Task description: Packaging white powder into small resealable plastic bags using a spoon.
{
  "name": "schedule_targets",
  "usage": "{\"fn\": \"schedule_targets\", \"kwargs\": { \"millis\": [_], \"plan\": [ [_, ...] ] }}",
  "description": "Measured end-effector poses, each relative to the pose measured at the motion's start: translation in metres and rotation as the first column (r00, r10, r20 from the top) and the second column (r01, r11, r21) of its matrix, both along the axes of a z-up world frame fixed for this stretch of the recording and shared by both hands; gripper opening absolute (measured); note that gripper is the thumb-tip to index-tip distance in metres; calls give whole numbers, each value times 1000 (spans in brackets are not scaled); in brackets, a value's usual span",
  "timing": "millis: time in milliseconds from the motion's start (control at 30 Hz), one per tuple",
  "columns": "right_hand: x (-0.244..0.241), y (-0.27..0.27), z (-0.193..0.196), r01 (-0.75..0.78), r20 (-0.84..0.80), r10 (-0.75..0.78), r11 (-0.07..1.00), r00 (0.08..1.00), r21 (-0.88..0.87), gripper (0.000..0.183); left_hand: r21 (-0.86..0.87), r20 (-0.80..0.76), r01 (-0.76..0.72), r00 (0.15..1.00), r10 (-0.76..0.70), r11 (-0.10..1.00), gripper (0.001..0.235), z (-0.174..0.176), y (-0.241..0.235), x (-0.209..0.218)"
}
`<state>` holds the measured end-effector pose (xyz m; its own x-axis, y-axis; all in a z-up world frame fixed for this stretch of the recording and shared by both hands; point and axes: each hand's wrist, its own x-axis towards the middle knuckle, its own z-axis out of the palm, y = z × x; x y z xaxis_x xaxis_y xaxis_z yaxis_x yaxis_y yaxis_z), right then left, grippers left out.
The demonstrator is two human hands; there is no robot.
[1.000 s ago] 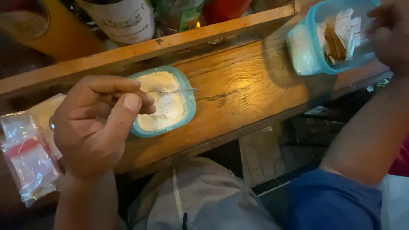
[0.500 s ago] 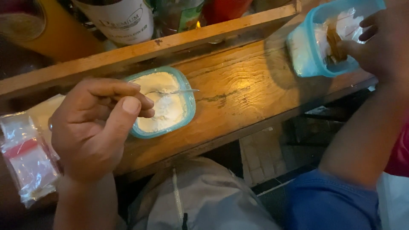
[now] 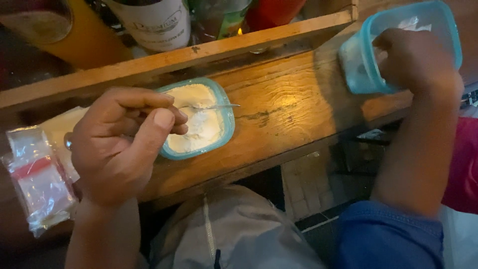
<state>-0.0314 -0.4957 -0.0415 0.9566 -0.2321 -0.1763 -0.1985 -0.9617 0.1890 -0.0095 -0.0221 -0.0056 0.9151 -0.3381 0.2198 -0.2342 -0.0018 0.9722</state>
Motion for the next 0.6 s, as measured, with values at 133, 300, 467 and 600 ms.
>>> {"fn": "schedule_targets", "kwargs": {
  "millis": [133,300,467,600],
  "plan": [
    [2,3,0,108,-64,-107,994,992,18,37,-6,47,44,998,-44,999,9,1,0,1],
    [-10,-18,-1,35,1,-35,996,999,-77,25,-1,42,30,999,-29,1000,9,4,0,-1],
    [-9,-27,0,18,25,-16,997,1000,-78,25,0,6,18,1000,-18,1000,10,5,0,-1],
    [-13,-16,5,-49,81,56,995,995,-91,28,7,17,41,999,-41,999,8,5,1,0]
  ]
}}
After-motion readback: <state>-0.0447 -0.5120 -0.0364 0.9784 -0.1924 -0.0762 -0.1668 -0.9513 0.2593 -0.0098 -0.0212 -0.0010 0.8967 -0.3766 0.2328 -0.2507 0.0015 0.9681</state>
